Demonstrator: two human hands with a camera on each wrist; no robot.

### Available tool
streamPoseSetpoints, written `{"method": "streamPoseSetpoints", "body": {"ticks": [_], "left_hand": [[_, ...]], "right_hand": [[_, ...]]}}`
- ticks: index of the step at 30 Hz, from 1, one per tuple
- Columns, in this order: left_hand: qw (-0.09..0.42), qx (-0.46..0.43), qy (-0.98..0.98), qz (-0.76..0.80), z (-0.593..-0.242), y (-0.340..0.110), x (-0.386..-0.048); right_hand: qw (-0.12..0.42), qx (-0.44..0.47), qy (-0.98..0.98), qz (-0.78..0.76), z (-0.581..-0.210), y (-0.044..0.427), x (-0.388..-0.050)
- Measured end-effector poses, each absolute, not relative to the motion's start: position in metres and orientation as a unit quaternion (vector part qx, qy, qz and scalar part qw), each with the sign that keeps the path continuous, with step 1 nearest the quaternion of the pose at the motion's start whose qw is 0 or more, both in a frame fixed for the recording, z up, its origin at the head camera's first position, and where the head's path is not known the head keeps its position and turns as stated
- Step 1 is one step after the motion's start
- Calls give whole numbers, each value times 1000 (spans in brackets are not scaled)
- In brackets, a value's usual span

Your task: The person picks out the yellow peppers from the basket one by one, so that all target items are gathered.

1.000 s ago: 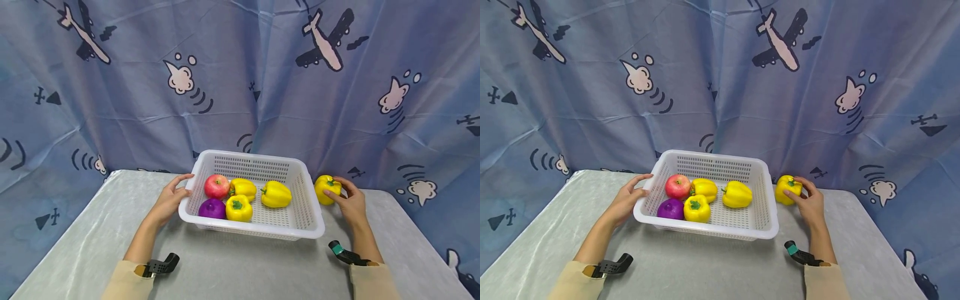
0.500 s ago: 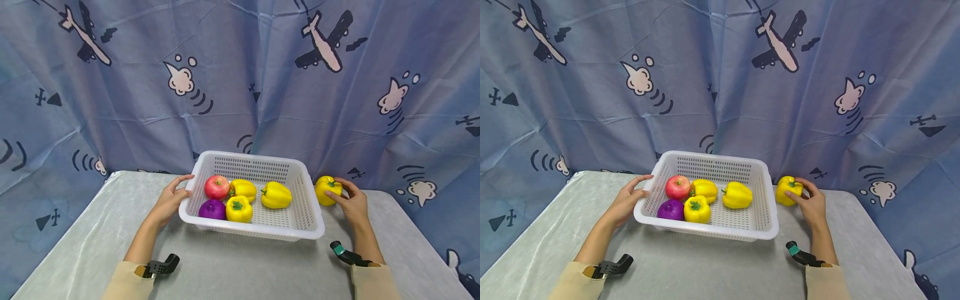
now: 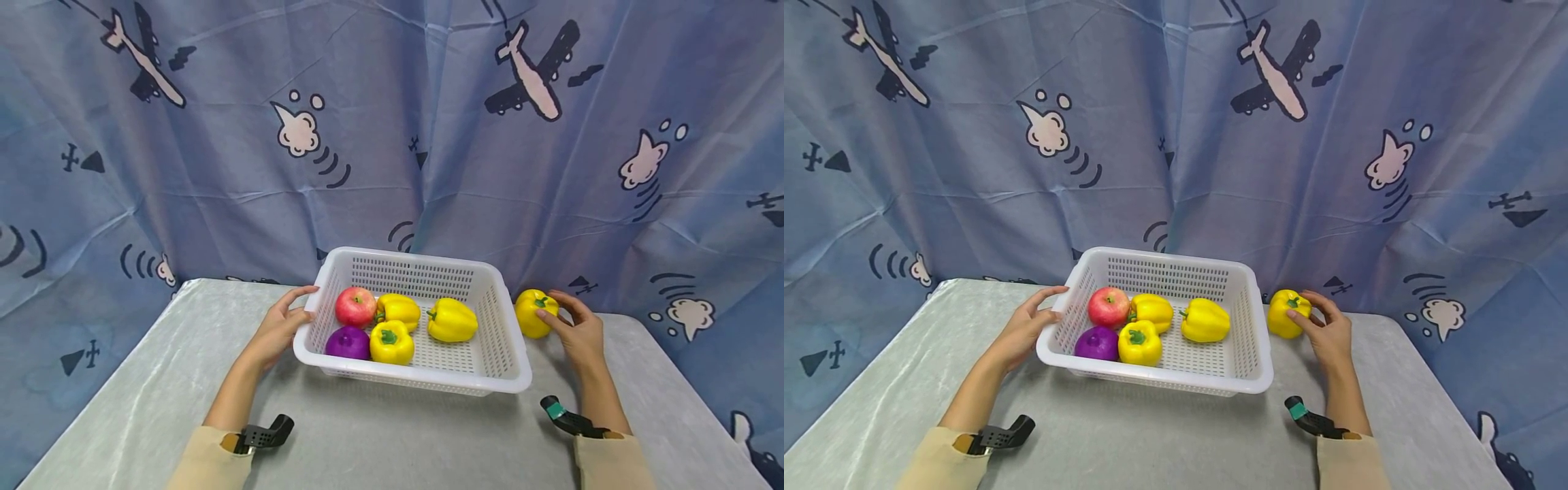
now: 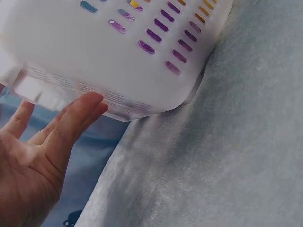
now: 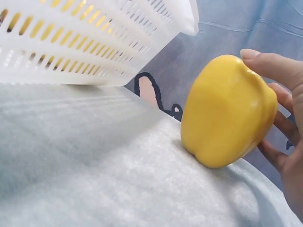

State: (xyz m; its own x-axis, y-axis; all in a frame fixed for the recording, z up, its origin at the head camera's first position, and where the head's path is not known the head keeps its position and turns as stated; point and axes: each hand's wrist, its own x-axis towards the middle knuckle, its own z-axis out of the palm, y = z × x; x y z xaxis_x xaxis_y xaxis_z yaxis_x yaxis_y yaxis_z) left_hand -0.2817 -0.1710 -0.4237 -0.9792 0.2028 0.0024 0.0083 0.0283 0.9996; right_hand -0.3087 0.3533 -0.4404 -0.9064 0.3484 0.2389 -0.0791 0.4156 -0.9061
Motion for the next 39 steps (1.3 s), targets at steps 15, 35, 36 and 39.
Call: {"method": "streamPoseSetpoints", "body": {"ticks": [15, 35, 36, 39], "left_hand": [[71, 76, 712, 695, -422, -170, -281], [68, 70, 715, 692, -423, -170, -281], [68, 70, 715, 692, -423, -170, -281], [67, 71, 715, 692, -423, -169, -281]], "right_hand": [[261, -9, -787, 559, -410, 352, -299], [271, 63, -814, 509, -362, 329, -284], [274, 68, -812, 510, -360, 327, -283], [283, 84, -805, 515, -355, 320, -282]]}}
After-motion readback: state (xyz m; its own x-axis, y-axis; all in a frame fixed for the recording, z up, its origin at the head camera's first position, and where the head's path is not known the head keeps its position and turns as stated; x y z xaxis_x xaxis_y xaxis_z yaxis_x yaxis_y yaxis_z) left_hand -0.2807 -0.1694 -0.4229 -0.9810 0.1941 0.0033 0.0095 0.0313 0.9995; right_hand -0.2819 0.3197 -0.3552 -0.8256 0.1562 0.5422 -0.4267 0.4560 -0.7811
